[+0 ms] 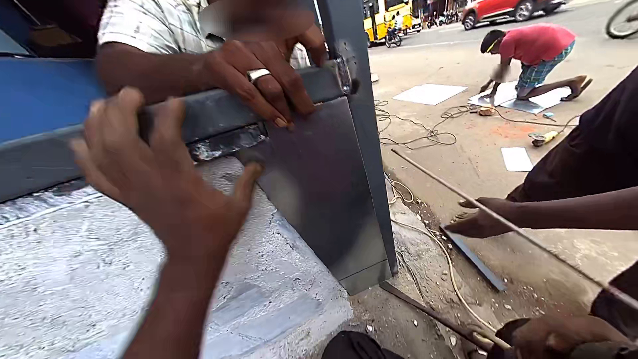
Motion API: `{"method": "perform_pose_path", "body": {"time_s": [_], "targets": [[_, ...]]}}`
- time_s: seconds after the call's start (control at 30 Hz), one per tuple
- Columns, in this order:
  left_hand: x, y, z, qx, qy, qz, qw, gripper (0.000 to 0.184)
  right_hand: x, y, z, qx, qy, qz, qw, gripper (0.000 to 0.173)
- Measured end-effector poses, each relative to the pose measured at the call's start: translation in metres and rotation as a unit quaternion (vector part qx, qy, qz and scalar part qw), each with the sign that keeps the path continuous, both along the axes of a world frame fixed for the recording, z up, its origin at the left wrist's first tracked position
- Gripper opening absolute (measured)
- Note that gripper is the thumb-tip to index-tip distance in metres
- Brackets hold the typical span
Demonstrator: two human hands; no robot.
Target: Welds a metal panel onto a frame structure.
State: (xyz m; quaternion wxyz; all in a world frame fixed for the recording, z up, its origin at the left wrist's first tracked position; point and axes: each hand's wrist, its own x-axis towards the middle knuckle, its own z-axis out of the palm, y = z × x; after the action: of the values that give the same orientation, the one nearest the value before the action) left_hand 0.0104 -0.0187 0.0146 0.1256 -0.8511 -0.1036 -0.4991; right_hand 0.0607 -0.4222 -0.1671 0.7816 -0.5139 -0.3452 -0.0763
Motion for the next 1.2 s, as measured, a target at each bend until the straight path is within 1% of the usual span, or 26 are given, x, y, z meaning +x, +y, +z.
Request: {"method": "perform_pose_path", "body": {"time_s": [0.03,0.07,0.13,0.17,0.2,0.23,0.3,0.33,0.4,0.5,0.6,0.67,0.77,0.9,1.2], "targets": [[0.008,-0.013,-0.041,0.0,-0.021,-0.046,0.999,0.084,-0.003,-0.006,-0.007,0.028,0.037,0.024,0.999,0.044],[0.018,-0.028,-0.088,-0.003,-0.008,-0.082,0.997,0.078,-0.008,-0.01,-0.013,0.059,0.08,0.041,0.994,0.043],[0.04,-0.053,-0.178,0.0,0.072,-0.122,0.99,0.069,-0.02,-0.008,-0.02,0.11,0.17,0.065,0.977,0.043],[0.05,-0.06,-0.212,0.008,0.11,-0.126,0.986,0.065,-0.028,-0.005,-0.024,0.119,0.21,0.069,0.968,0.042],[0.057,-0.064,-0.235,0.014,0.14,-0.116,0.983,0.064,-0.036,-0.001,-0.031,0.118,0.244,0.062,0.961,0.042],[0.061,-0.064,-0.249,0.023,0.163,-0.095,0.982,0.065,-0.044,0.003,-0.042,0.111,0.269,0.045,0.956,0.041],[0.063,-0.061,-0.255,0.052,0.18,-0.058,0.981,0.059,-0.059,0.01,-0.07,0.084,0.284,-0.012,0.955,0.039],[0.062,-0.059,-0.252,0.068,0.183,-0.046,0.98,0.056,-0.064,0.013,-0.082,0.064,0.272,-0.038,0.959,0.04],[0.057,-0.055,-0.242,0.097,0.19,-0.03,0.977,0.052,-0.066,0.019,-0.099,0.016,0.223,-0.061,0.973,0.041],[0.051,-0.049,-0.227,0.132,0.188,-0.033,0.973,0.047,-0.059,0.031,-0.097,-0.017,0.188,-0.053,0.981,0.038],[0.047,-0.048,-0.217,0.13,0.18,-0.051,0.974,0.048,-0.055,0.039,-0.09,-0.028,0.156,-0.038,0.987,0.041],[0.046,-0.048,-0.213,0.124,0.182,-0.053,0.974,0.051,-0.056,0.041,-0.091,-0.042,0.14,-0.042,0.988,0.043],[0.046,-0.048,-0.213,0.115,0.182,-0.059,0.975,0.051,-0.056,0.043,-0.093,-0.054,0.134,-0.05,0.988,0.042],[0.047,-0.047,-0.214,0.107,0.176,-0.069,0.976,0.051,-0.055,0.047,-0.096,-0.078,0.126,-0.078,0.986,0.047],[0.047,-0.048,-0.212,0.103,0.174,-0.071,0.977,0.051,-0.054,0.058,-0.101,-0.092,0.107,-0.106,0.984,0.05]]}}
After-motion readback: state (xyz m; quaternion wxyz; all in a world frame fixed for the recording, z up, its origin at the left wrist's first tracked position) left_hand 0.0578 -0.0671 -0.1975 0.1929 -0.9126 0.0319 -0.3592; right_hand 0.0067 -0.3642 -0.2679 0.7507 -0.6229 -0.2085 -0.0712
